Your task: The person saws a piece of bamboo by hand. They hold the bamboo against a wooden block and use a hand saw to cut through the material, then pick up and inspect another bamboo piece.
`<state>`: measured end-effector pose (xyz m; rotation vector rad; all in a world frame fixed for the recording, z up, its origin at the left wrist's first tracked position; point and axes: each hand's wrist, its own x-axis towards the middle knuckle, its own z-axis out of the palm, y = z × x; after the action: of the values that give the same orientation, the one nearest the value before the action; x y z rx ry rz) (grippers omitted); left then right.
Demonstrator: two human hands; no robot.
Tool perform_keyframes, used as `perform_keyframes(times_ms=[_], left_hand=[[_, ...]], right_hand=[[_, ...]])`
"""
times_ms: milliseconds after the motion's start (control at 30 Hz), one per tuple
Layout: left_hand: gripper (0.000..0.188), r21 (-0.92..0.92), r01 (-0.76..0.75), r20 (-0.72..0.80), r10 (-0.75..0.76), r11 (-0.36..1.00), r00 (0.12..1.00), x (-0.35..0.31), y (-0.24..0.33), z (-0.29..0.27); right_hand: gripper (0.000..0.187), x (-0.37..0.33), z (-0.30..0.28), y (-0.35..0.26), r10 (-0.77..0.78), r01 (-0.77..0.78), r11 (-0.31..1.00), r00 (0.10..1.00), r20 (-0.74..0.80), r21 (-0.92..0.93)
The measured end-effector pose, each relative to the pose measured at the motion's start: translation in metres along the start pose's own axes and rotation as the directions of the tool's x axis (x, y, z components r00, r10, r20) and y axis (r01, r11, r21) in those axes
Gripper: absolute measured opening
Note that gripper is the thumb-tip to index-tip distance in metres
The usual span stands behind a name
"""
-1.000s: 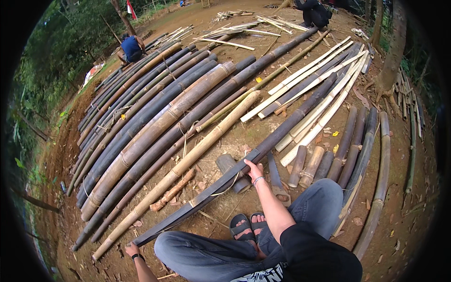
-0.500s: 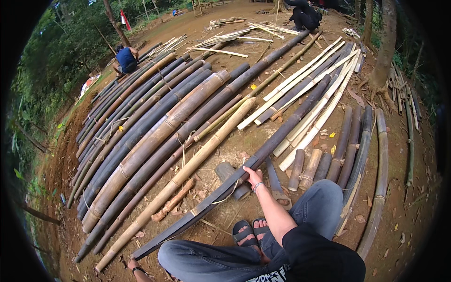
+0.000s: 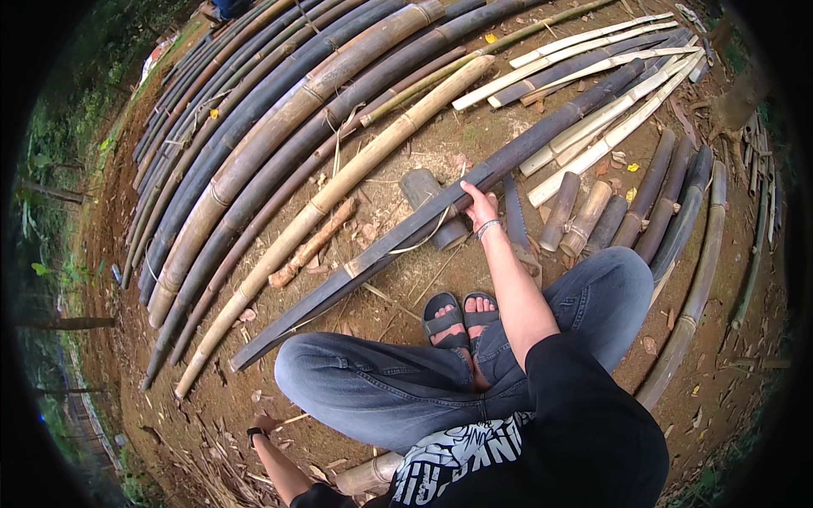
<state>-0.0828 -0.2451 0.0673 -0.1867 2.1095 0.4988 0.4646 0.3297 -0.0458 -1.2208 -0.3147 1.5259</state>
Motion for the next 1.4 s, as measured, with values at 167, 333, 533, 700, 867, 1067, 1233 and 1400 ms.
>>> perform_keyframes(times_ms=[167,333,533,700,867,1067,1233,1400], left_hand=[[0.091,-0.025,0.108,-0.085,-0.110,0.994,0.990,-0.029,-0.022,-0.025],[0.088,0.185,0.005,-0.292,0.050,0.983,0.955,-0.039,0.001,-0.052],[0.083,0.200,-0.182,-0.686,0.270,0.963,0.676,-0.004,0.011,-0.021],[0.087,-0.415,-0.372,-0.736,-0.065,0.830,0.674,0.010,0.048,0.003],[0.085,0.026,-0.510,-0.697,0.381,0.860,0.608,0.040,0.029,-0.054],[0.075,0.368,-0.276,-0.714,0.460,0.888,0.527,0.059,0.058,-0.031],[0.058,-0.273,-0.496,-0.688,0.194,0.824,0.700,0.039,0.081,0.014],[0.039,-0.048,-0.309,-0.599,0.221,0.950,0.770,0.034,0.058,0.010]], right_hand=[[0.059,-0.003,0.002,-0.005,0.029,-0.026,0.999,0.992,0.123,-0.022],[0.055,-0.005,0.007,-0.001,0.020,-0.019,1.000,0.998,0.067,-0.012],[0.054,-0.006,0.004,-0.003,0.002,0.000,1.000,0.996,0.086,-0.018],[0.051,-0.009,-0.004,-0.013,0.010,-0.010,1.000,0.999,0.047,0.000],[0.051,-0.010,0.018,-0.002,0.037,-0.038,0.999,0.996,0.079,0.011],[0.055,0.000,0.007,0.000,0.032,-0.030,0.999,0.994,0.103,-0.021],[0.056,0.008,-0.008,0.001,0.010,-0.007,0.997,0.999,0.034,-0.074],[0.066,0.004,-0.009,0.001,0.006,-0.007,0.999,1.000,-0.017,-0.031]])
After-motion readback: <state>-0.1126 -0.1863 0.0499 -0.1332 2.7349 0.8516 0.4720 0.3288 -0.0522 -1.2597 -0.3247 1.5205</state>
